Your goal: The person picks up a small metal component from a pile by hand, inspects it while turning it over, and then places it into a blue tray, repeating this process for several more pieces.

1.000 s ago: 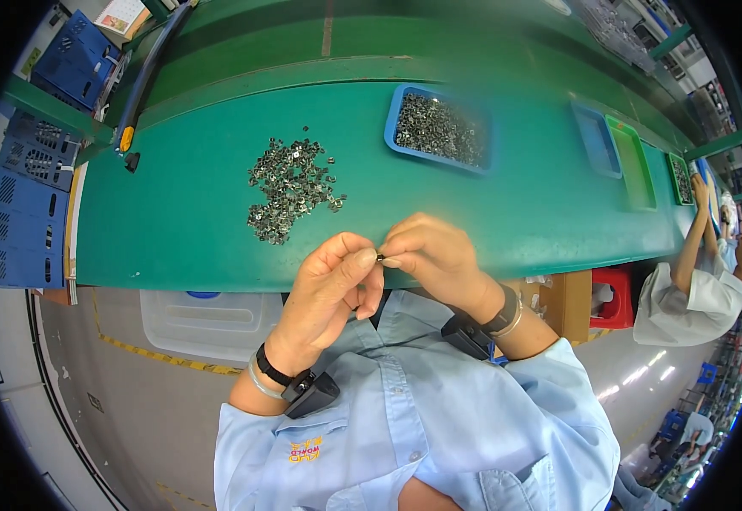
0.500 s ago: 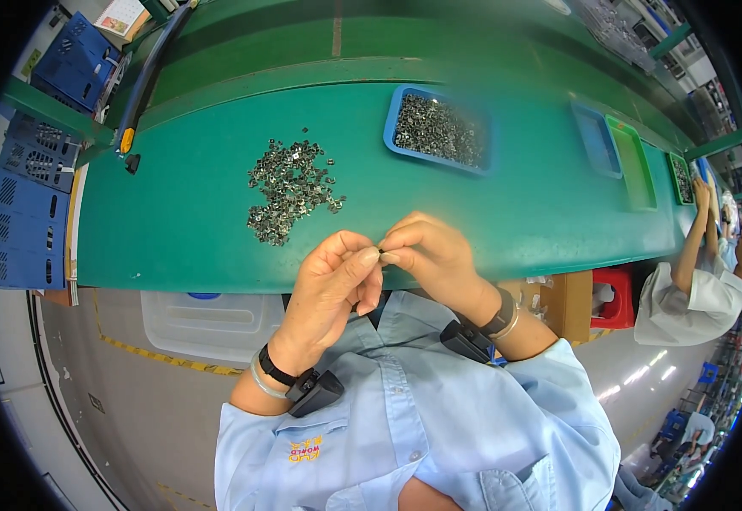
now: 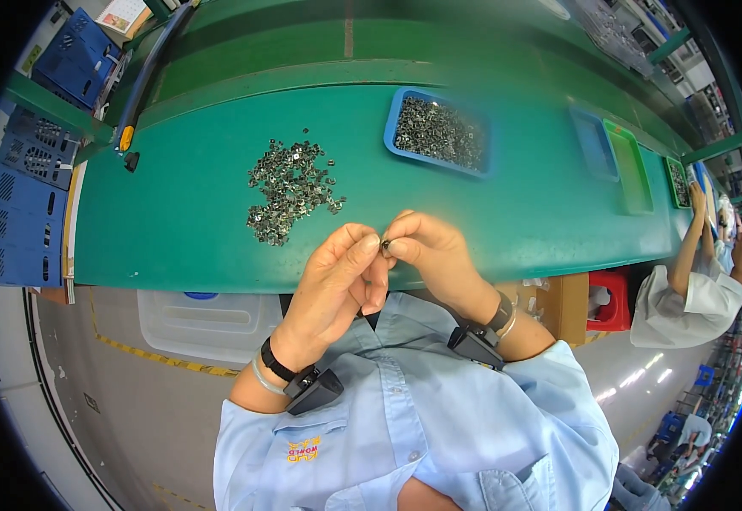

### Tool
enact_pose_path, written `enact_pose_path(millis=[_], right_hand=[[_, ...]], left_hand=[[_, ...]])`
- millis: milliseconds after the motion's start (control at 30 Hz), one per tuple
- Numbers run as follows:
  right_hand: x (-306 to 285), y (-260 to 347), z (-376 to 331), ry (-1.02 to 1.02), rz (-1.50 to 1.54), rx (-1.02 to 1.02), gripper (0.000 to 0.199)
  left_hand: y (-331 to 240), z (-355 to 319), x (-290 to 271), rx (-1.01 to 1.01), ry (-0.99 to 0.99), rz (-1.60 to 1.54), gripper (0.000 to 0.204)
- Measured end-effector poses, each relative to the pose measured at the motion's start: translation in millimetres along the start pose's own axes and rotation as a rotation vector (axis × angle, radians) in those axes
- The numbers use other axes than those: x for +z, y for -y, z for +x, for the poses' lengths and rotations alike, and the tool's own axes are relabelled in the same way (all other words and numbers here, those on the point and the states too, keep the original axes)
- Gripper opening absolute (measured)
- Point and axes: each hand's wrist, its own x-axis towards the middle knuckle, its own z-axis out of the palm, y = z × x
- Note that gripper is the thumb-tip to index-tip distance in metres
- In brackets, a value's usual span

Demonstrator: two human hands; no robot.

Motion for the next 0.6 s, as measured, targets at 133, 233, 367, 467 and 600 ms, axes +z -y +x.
enact_pose_path(millis=[133, 233, 367, 467, 600], right_hand=[[1, 1, 0, -0.004, -0.012, 0.002, 0.009], [2, 3, 1, -0.053, -0.314, -0.149, 0.008], [-1, 7, 2, -0.054, -0.696, -0.325, 0.012], [-2, 5, 4, -0.085, -0.798, -0.426, 0.015], [-1, -2, 3, -0.121, -0.901, -0.49, 0.017]], left_hand=[[0, 1, 0, -0.014, -0.001, -0.013, 0.018], [-1, 1, -3, -0.028, 0.029, -0.012, 0.018], [1, 1, -6, -0.031, -0.009, 0.034, 0.018], [3, 2, -3, 0.0, -0.068, 0.064, 0.017], [9, 4, -5, 0.08, -0.115, 0.114, 0.016]])
